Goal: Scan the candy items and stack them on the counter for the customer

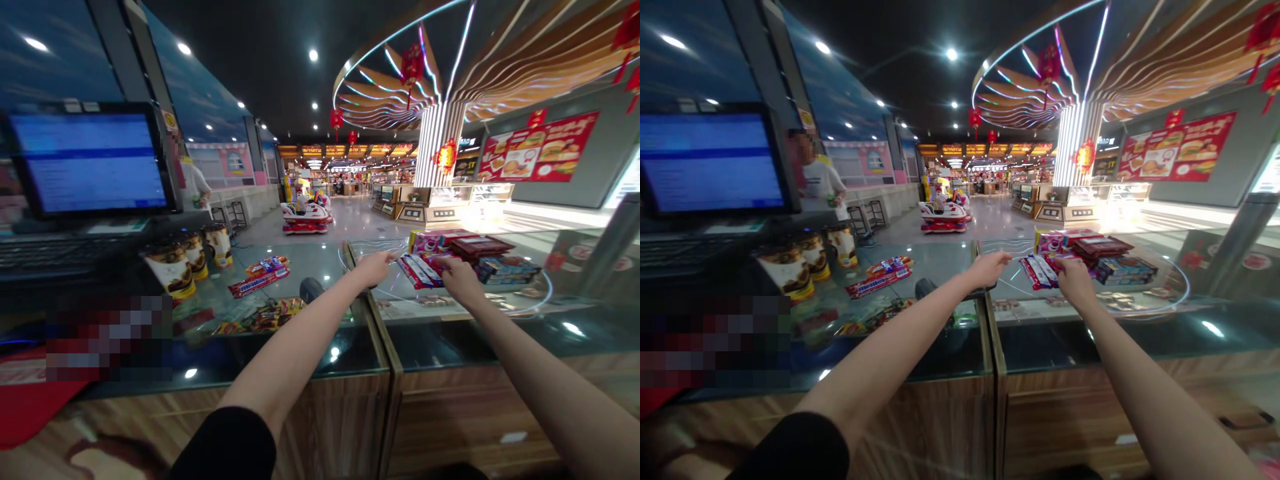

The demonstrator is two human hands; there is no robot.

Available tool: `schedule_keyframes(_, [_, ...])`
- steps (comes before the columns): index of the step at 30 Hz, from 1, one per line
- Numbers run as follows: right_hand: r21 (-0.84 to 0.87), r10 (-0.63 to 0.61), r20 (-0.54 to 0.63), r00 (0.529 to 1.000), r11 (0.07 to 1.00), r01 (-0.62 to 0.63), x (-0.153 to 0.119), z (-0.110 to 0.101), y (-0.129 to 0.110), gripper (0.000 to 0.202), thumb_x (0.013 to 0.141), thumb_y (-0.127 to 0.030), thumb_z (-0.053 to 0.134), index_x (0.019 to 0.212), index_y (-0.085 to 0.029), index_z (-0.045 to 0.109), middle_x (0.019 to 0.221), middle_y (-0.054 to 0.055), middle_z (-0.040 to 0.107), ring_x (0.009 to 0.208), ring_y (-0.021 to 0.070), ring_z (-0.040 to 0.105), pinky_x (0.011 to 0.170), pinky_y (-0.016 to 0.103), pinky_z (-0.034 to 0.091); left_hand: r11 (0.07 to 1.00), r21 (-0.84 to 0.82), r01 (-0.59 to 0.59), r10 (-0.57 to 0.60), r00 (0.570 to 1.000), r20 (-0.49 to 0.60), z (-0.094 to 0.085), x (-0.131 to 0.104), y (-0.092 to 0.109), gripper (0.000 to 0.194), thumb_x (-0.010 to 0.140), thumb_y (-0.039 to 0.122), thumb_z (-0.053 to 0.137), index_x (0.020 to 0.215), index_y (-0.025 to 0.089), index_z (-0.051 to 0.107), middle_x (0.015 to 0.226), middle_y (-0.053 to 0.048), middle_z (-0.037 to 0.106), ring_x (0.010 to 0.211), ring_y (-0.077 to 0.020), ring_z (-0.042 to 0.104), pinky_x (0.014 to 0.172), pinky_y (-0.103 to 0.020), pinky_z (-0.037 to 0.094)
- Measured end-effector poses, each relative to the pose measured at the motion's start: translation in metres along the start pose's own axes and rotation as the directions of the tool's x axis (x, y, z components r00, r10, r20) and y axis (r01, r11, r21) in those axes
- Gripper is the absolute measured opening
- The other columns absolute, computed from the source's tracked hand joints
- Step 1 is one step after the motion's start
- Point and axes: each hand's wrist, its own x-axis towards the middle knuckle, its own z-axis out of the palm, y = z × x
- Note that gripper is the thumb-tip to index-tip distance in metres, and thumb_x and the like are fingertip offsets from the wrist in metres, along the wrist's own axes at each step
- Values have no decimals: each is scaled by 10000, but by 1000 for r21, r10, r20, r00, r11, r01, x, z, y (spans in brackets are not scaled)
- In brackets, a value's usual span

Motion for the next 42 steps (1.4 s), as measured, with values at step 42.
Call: schedule_keyframes(42, [342, -443, 231, 866, 871, 354, 29, 92, -202, 441, 858, -66, 464, 1230, -182, 670, 1154, 63, 732, 1067, 235, 639, 956, 369, 481, 912, -85, 401, -389, 781, -490, -60, -114, -214, 345, 912, 177, 434, 1177, 226, 648, 1180, -32, 720, 1128, -204, 635, 1033, -368, 428])
